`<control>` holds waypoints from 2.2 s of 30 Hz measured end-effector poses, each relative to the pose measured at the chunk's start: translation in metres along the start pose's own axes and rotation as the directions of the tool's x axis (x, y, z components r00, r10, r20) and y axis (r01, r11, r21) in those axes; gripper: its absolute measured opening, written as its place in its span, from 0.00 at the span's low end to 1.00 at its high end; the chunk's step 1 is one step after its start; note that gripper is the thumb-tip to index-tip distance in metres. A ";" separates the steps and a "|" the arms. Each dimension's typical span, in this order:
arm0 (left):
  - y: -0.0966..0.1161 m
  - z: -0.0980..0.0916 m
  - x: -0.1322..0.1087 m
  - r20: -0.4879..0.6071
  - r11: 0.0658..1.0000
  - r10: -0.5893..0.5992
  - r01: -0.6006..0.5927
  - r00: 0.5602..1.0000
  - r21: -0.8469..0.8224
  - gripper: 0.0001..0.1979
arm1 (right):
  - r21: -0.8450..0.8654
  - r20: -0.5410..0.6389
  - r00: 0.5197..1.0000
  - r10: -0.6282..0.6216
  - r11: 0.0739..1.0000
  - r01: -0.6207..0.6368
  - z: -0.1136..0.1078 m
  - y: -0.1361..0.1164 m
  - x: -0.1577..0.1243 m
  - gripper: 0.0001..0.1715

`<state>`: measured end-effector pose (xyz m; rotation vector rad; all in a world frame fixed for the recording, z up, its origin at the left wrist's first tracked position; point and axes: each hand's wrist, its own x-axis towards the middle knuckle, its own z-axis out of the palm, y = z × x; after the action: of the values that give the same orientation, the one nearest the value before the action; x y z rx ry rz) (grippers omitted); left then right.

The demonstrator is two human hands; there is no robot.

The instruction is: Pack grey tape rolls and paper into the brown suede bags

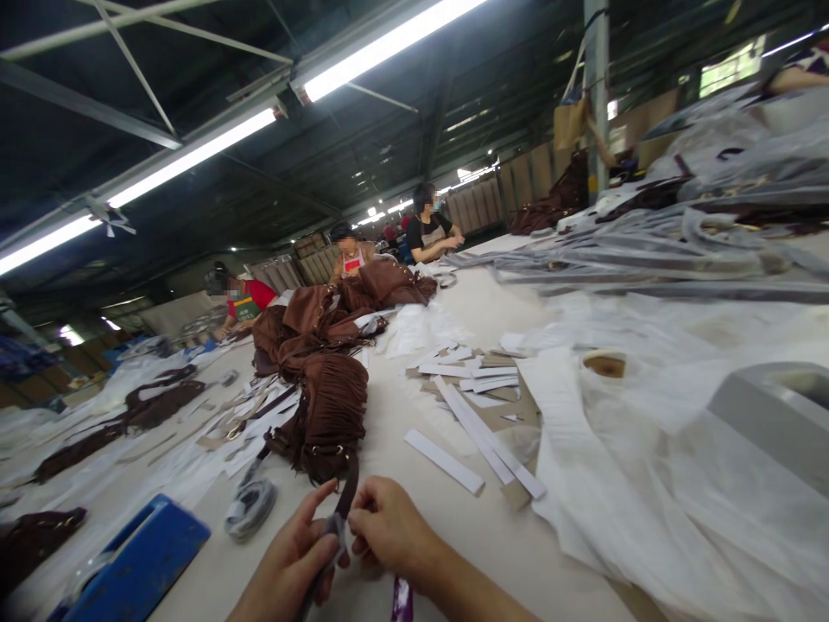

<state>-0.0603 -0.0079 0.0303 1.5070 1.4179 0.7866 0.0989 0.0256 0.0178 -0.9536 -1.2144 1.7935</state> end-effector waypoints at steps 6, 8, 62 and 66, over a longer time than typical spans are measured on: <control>-0.010 0.008 -0.006 -0.064 0.606 0.219 -0.085 0.974 0.791 0.35 | 0.050 -0.087 0.991 0.105 0.994 -0.101 0.002 -0.003 0.002 0.15; -0.017 0.014 -0.008 -0.036 0.570 0.218 -0.097 0.975 0.816 0.36 | 0.010 -0.088 0.992 0.092 0.996 -0.091 0.005 -0.002 0.002 0.13; -0.030 0.027 0.001 -0.229 0.949 -0.093 0.017 0.969 -0.316 0.06 | -0.859 0.010 0.772 -0.636 0.390 0.331 -0.004 0.017 -0.002 0.11; -0.027 0.028 0.001 -0.225 0.955 -0.080 0.010 0.971 -0.298 0.05 | -0.800 0.023 0.860 -0.510 0.506 0.321 -0.007 0.000 -0.007 0.11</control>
<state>-0.0463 -0.0137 -0.0058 1.1773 1.4257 1.1243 0.1084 0.0222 0.0172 -1.1387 -1.9439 0.6782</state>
